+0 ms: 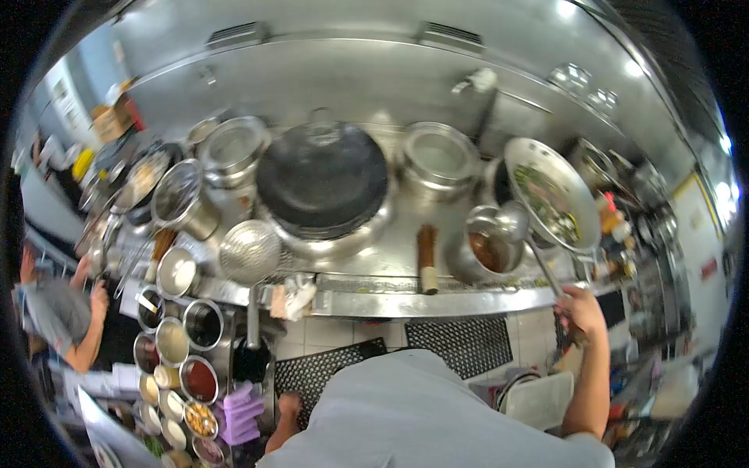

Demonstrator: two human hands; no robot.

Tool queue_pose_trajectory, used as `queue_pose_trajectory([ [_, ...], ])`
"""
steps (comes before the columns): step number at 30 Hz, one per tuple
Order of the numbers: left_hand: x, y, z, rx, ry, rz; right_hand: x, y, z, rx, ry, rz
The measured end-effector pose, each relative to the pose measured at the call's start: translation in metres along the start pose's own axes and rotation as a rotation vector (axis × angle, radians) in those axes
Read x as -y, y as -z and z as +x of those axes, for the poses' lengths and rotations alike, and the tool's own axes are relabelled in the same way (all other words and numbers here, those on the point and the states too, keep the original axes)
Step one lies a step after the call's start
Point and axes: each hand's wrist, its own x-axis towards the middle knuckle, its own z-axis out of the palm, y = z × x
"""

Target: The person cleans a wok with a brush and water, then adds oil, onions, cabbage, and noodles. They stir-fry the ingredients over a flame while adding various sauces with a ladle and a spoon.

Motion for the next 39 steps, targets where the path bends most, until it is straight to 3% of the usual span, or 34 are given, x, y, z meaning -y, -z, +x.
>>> queue_pose_trajectory([
  [1,-0.005,0.005,0.0,-0.047,0.079,-0.089,0.011,0.003,-0.008,0.014,-0.014,0.066],
  [2,-0.019,0.024,-0.016,-0.296,0.274,-0.563,0.003,0.016,0.003,0.073,-0.007,0.118],
  [3,-0.023,0.035,-0.015,-0.26,0.348,-0.767,0.007,0.018,0.004,0.12,-0.011,0.184],
  [4,-0.009,0.001,0.008,-0.332,0.186,-0.632,0.021,0.007,-0.004,0.118,0.005,0.272],
  [5,-0.019,0.019,0.002,-0.31,0.327,-0.781,0.022,0.003,0.007,0.128,0.023,0.329],
  [6,-0.01,-0.015,0.023,-0.207,0.229,-0.556,0.032,-0.014,0.012,0.096,0.048,0.337],
  [7,-0.015,-0.022,0.019,-0.35,0.273,-0.64,0.037,-0.027,0.034,0.237,0.113,0.303],
  [8,-0.035,0.089,-0.03,-0.101,0.455,-0.833,0.049,-0.053,0.049,0.337,0.16,0.317],
  [13,-0.04,0.102,-0.07,-0.443,0.6,-1.103,0.114,-0.224,0.119,0.693,0.417,0.066],
  [15,-0.042,0.115,-0.104,-0.639,0.624,-1.183,0.133,-0.29,0.152,0.687,0.55,-0.225],
  [17,-0.043,0.127,-0.137,-0.754,0.741,-1.412,0.15,-0.348,0.168,0.731,0.619,-0.284],
  [19,-0.04,0.131,-0.173,-0.96,0.847,-1.367,0.158,-0.401,0.224,0.768,0.69,-0.297],
  [21,-0.027,0.121,-0.201,-1.118,0.988,-1.333,0.164,-0.431,0.251,0.785,0.764,-0.315],
  [23,-0.007,0.132,-0.242,-1.213,1.15,-1.319,0.172,-0.44,0.253,0.606,0.813,-0.45],
  [25,0.031,0.119,-0.263,-1.316,1.246,-1.181,0.183,-0.42,0.255,0.643,0.858,-0.684],
  [28,0.097,0.127,-0.291,-1.138,1.275,-1.064,0.176,-0.392,0.252,0.696,0.787,-0.594],
  [29,0.123,0.112,-0.281,-1.246,1.228,-0.983,0.177,-0.395,0.243,0.702,0.749,-0.525],
  [30,0.148,0.102,-0.279,-1.1,1.193,-0.914,0.187,-0.395,0.183,0.728,0.778,-0.535],
  [31,0.159,0.119,-0.289,-0.808,1.193,-0.837,0.2,-0.383,0.093,0.63,0.83,-0.719],
  [32,0.177,0.108,-0.281,-0.717,1.173,-0.83,0.208,-0.377,0.034,0.518,0.879,-0.891],
  [35,0.209,0.088,-0.262,-0.316,1.071,-0.805,0.213,-0.407,0.071,0.487,0.84,-0.864],
  [39,0.217,0.079,-0.237,-0.34,1.2,-0.753,0.215,-0.409,0.079,0.471,0.71,-0.783],
])
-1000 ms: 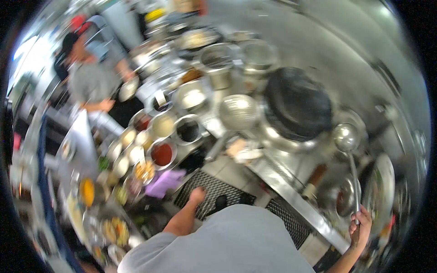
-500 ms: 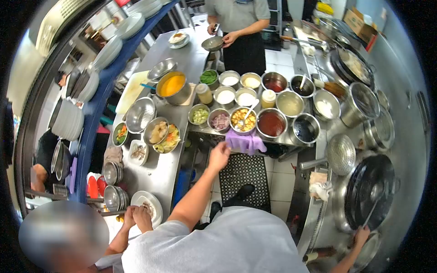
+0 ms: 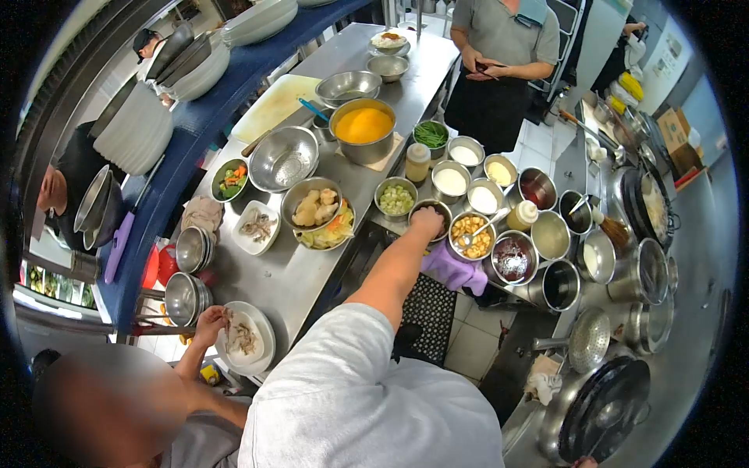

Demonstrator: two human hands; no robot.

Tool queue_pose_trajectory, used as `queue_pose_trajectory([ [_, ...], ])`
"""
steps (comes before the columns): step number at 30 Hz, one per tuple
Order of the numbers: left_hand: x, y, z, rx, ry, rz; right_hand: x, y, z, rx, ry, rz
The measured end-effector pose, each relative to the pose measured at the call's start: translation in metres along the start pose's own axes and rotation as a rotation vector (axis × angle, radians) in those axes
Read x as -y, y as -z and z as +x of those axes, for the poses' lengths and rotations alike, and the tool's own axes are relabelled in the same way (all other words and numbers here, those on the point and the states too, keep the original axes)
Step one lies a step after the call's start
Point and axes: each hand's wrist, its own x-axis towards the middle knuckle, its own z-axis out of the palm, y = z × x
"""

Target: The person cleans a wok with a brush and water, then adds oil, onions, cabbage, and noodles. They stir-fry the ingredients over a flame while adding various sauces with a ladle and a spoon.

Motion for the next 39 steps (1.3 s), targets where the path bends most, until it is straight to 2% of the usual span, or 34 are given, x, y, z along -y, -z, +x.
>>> queue_pose_trajectory([
  [2,0.004,0.002,0.001,0.102,0.033,-0.067,0.002,0.001,-0.02,0.015,-0.086,0.124],
  [3,0.006,0.002,-0.001,0.063,0.053,-0.136,0.001,0.001,-0.026,0.022,-0.129,0.185],
  [6,0.009,0.021,-0.011,0.123,-0.046,-0.088,-0.015,0.0,-0.018,0.04,-0.075,0.174],
  [10,0.016,0.008,0.016,-0.037,-0.154,-0.085,-0.038,0.003,0.018,0.052,-0.153,0.04],
  [11,0.01,0.043,-0.011,-0.04,-0.126,-0.162,-0.043,0.005,0.029,0.056,-0.178,-0.007],
  [13,0.018,0.032,0.001,-0.054,-0.128,-0.185,-0.045,0.004,0.049,0.056,-0.202,-0.053],
  [15,0.022,0.031,0.009,-0.031,-0.197,-0.181,-0.058,-0.001,0.059,0.049,-0.113,0.078],
  [16,0.022,0.037,0.009,-0.012,-0.152,-0.21,-0.072,-0.002,0.06,0.038,-0.08,0.141],
  [17,0.025,0.028,0.015,-0.103,-0.134,-0.279,-0.082,-0.007,0.062,0.031,-0.041,0.209],
  [18,0.029,0.033,0.013,-0.106,-0.161,-0.308,-0.092,-0.012,0.067,0.025,0.0,0.277],
  [22,0.035,0.028,0.007,-0.158,-0.131,-0.445,-0.119,-0.014,0.081,-0.007,0.009,0.36],
  [24,0.037,0.026,0.008,-0.177,-0.134,-0.477,-0.097,-0.017,0.063,0.067,0.028,0.343],
  [28,0.045,0.013,0.013,-0.168,-0.154,-0.555,-0.079,-0.022,0.039,0.004,0.028,0.307],
  [30,0.052,0.006,0.015,-0.031,-0.049,-1.065,-0.081,-0.026,0.039,-0.044,0.005,0.37],
  [32,0.06,0.002,0.013,0.144,0.004,-1.48,-0.071,-0.024,0.025,0.016,0.001,0.353],
  [35,0.056,0.018,-0.007,0.163,0.039,-1.597,-0.097,-0.022,0.04,0.023,0.038,0.379],
  [39,0.054,0.029,-0.018,0.126,0.094,-1.542,-0.069,-0.017,0.0,-0.068,0.036,0.48],
])
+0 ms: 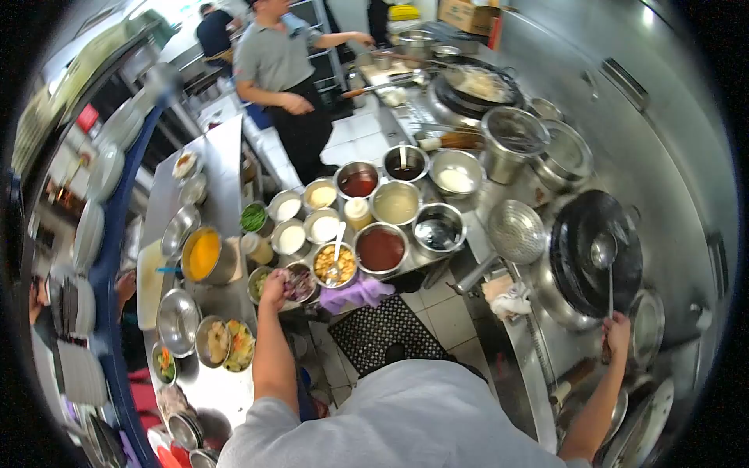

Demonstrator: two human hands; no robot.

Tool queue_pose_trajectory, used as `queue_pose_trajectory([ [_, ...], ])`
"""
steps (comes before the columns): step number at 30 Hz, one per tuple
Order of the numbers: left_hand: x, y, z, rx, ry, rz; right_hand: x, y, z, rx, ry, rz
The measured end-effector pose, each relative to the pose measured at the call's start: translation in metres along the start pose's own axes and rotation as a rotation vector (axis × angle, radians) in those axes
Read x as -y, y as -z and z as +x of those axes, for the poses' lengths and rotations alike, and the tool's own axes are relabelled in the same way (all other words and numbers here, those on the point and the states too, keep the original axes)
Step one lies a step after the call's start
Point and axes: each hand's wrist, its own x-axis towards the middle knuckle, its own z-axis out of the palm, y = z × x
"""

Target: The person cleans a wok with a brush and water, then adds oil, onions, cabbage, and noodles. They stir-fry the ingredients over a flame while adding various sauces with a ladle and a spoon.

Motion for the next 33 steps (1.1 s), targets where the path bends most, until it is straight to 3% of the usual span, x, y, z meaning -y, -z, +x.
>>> queue_pose_trajectory([
  [5,-0.01,-0.008,-0.004,0.074,0.009,-0.062,-0.02,0.013,0.019,-0.129,0.141,-0.216],
  [8,-0.009,-0.011,-0.004,0.064,0.017,-0.103,-0.022,0.01,0.02,-0.181,0.107,-0.296],
  [10,-0.004,-0.008,-0.003,0.109,0.081,-0.449,-0.024,0.005,0.02,-0.158,0.077,-0.312],
  [13,0.007,-0.005,-0.005,0.173,0.005,-0.62,-0.005,-0.005,0.002,-0.252,0.131,-0.449],
  [15,0.0,-0.014,-0.008,0.083,0.028,-0.556,-0.04,0.001,0.03,-0.222,0.182,-0.477],
  [17,0.02,-0.002,0.027,-0.109,0.08,0.295,-0.055,0.002,0.045,-0.187,0.239,-0.506],
  [19,0.018,-0.024,0.031,-0.059,-0.289,1.277,-0.054,0.004,0.046,-0.187,0.25,-0.513],
  [20,0.015,-0.041,0.024,-0.104,-0.263,1.453,-0.056,0.005,0.051,-0.161,0.209,-0.515],
  [21,0.013,-0.051,0.022,-0.107,-0.094,1.52,-0.041,0.002,0.041,-0.159,0.214,-0.516],
  [23,0.025,-0.057,0.032,-0.129,0.05,1.482,-0.007,-0.002,0.021,-0.111,0.104,-0.481],
  [26,0.027,-0.059,0.036,-0.093,0.087,1.515,-0.003,-0.006,0.014,-0.179,0.17,-0.549],
  [29,0.034,-0.056,0.036,-0.105,0.006,1.539,-0.042,-0.003,0.039,-0.207,0.262,-0.576],
  [33,0.035,-0.046,0.046,-0.079,-0.048,1.538,-0.002,-0.005,0.008,-0.132,0.119,-0.483],
])
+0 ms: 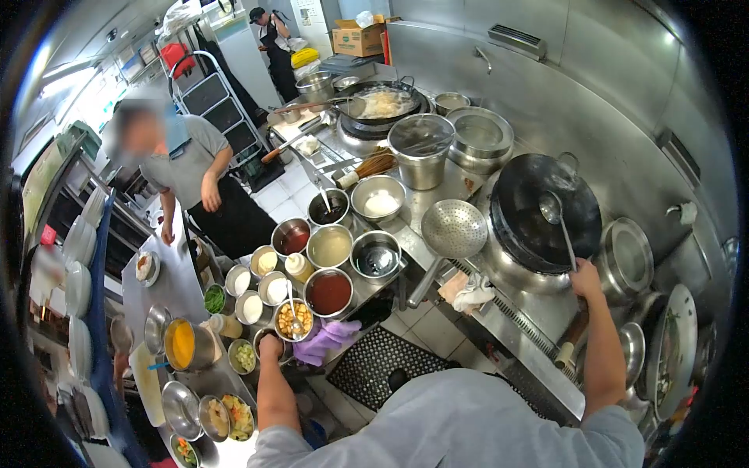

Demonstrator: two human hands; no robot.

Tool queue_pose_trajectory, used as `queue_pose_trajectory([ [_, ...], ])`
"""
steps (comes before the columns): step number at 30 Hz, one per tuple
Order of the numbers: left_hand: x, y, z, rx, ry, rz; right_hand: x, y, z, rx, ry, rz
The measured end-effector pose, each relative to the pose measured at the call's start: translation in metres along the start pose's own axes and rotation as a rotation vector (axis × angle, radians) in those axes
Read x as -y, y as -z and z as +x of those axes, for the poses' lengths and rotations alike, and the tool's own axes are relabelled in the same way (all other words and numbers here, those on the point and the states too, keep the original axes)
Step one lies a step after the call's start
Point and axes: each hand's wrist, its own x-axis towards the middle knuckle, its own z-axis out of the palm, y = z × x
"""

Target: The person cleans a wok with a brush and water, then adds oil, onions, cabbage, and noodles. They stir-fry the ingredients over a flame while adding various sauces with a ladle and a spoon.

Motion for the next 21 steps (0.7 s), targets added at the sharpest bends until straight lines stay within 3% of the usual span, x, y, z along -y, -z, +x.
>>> queue_pose_trajectory([
  [2,0.012,-0.003,0.01,-0.114,-0.088,0.008,-0.002,0.004,-0.004,-0.023,-0.038,0.09],
  [3,-0.002,0.023,-0.017,-0.161,-0.075,-0.132,-0.008,0.004,-0.002,-0.025,-0.047,0.089],
  [4,0.041,-0.021,0.037,-0.23,0.001,-0.373,-0.017,0.004,0.001,-0.025,-0.049,0.123],
  [6,0.033,0.02,-0.009,-0.031,0.074,-1.013,-0.029,0.005,0.003,-0.025,-0.073,0.147],
  [8,0.036,0.024,-0.019,0.019,0.232,-1.474,-0.028,0.011,-0.002,-0.001,-0.076,0.224],
  [10,0.049,0.016,-0.017,0.03,0.214,-1.721,-0.032,0.013,-0.003,0.005,-0.096,0.258],
  [17,0.045,0.035,-0.032,0.032,0.181,-1.785,-0.032,0.021,-0.01,-0.044,-0.157,0.35],
  [20,0.012,0.058,-0.038,0.074,0.091,-1.714,-0.039,0.023,-0.013,-0.05,-0.147,0.385],
  [21,-0.025,0.073,-0.058,0.031,0.048,-1.718,-0.04,0.027,-0.015,-0.043,-0.146,0.373],
])
